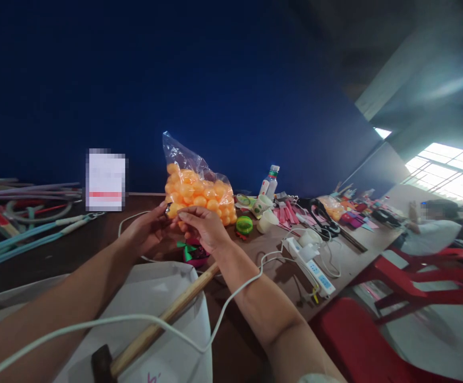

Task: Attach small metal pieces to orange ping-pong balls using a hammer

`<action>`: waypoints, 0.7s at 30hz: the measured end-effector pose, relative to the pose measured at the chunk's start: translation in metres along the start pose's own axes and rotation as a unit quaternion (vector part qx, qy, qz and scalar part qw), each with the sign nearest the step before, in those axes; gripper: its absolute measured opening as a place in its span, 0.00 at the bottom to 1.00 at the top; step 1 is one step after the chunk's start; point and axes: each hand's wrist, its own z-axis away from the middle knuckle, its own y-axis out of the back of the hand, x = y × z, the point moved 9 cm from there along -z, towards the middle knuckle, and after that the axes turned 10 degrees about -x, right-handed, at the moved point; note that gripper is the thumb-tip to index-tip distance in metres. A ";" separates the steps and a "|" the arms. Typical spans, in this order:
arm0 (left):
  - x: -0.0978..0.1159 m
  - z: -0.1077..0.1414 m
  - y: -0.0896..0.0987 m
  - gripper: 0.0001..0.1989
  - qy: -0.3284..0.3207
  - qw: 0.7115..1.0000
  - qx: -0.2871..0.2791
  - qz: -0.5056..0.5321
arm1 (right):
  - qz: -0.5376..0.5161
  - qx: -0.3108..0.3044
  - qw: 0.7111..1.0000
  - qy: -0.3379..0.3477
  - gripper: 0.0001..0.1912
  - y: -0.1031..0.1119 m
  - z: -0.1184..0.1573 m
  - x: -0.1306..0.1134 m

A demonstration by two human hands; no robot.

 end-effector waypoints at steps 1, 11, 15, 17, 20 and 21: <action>0.000 0.000 0.000 0.08 -0.005 1.000 0.000 0.000 | 0.010 0.007 1.000 0.006 0.15 0.002 0.000 0.000; -0.002 -0.004 0.001 0.07 -0.009 1.000 0.001 -0.009 | 0.055 0.029 0.998 0.030 0.16 0.007 -0.001 0.001; -0.001 -0.002 0.001 0.06 -0.007 1.000 0.009 -0.028 | 0.066 0.040 0.997 0.028 0.15 0.009 -0.001 0.000; 0.000 -0.002 -0.001 0.06 -0.006 0.999 0.005 -0.038 | 0.067 0.046 0.996 0.024 0.14 0.011 0.000 0.000; -0.001 -0.003 -0.003 0.05 -0.004 0.999 -0.014 -0.044 | 0.066 0.053 0.996 0.016 0.13 0.013 0.000 0.002; -0.001 -0.004 -0.004 0.04 -0.004 0.999 -0.026 -0.042 | 0.062 0.051 0.997 0.014 0.13 0.013 0.000 0.002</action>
